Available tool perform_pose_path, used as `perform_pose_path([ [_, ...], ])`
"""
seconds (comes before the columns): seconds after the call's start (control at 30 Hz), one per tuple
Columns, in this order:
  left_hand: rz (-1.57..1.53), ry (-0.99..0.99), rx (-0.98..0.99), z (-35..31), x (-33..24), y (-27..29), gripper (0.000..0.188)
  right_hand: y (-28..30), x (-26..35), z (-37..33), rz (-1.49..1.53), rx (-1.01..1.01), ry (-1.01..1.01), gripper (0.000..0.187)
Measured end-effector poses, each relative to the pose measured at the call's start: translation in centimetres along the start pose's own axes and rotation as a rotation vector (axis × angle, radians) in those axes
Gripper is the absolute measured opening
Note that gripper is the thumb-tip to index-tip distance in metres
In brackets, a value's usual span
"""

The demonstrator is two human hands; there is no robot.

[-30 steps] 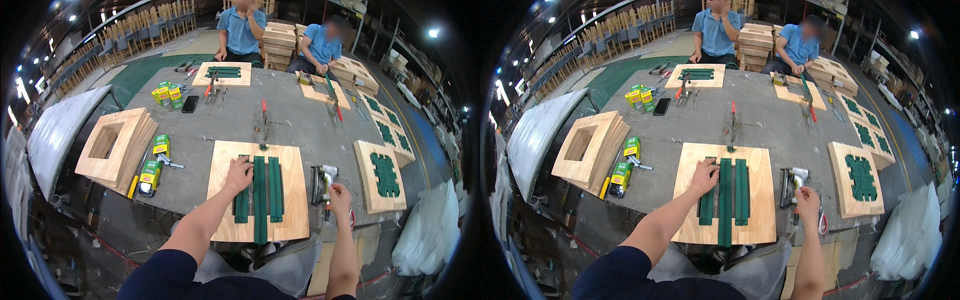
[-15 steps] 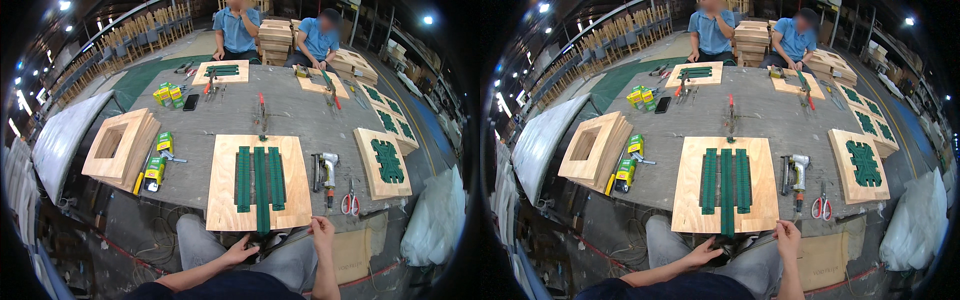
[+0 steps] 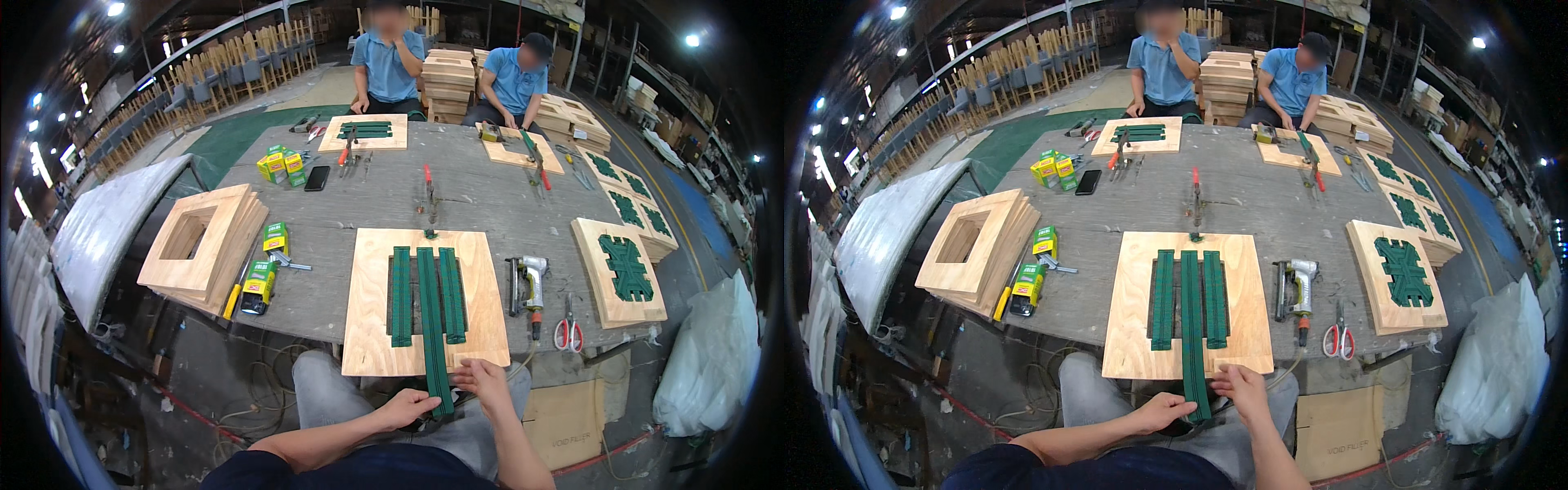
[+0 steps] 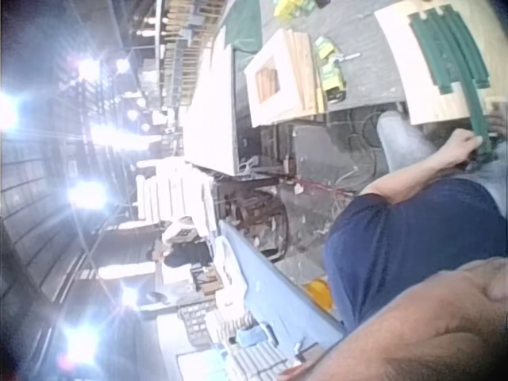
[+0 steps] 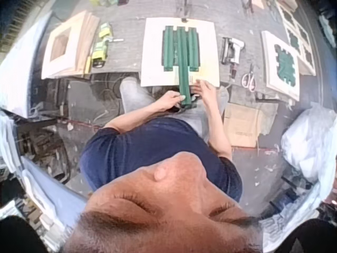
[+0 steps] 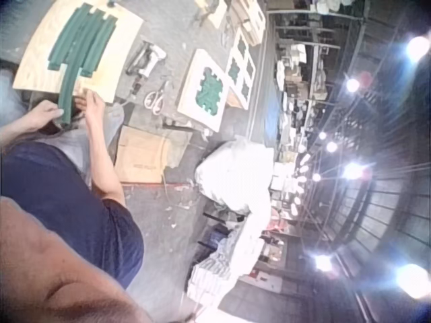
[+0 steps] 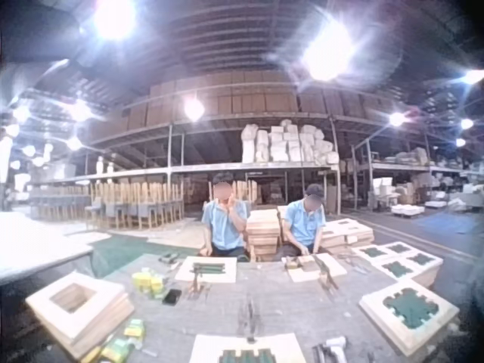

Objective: The person assembles a decorative green pattern onto a square wooden board by placing green strips and securing them with a nail gun. They repeatedly position strips, staple them, and trim excess material with scissors to form a symmetrical design.

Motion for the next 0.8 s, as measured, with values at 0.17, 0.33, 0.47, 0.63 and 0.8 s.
perform_pose_path([
  [0.17,0.13,-0.054,0.234,-3.2,-0.1,-1.1,0.045,-5.4,1.6,5.3,0.39,0.42,-0.2,0.053],
  [0.33,0.29,-0.071,0.233,-3.6,0.2,-0.4,0.05,-6.3,-0.8,7.3,0.5,0.366,-0.315,0.038],
  [0.47,0.538,-0.04,0.156,-3.9,2.0,1.3,0.048,-8.2,-1.9,6.6,0.428,0.328,-0.292,0.028],
  [0.63,1.095,-0.112,-0.202,-4.5,-3.9,3.5,0.029,-8.1,-2.6,3.7,0.194,0.11,-0.207,0.025],
  [0.8,1.383,-0.345,-0.379,-2.7,-8.3,3.2,0.096,-8.8,-3.2,2.0,-0.024,-0.059,-0.048,0.022],
])
Point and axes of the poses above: each hand's wrist, its own z-axis towards the middle knuckle, its own y-axis out of the back of the hand, x = y × z, the point moved 3 cm from there along z, towards the middle knuckle, and after that the axes turned 7 degrees about x, right-handed, at the moved point
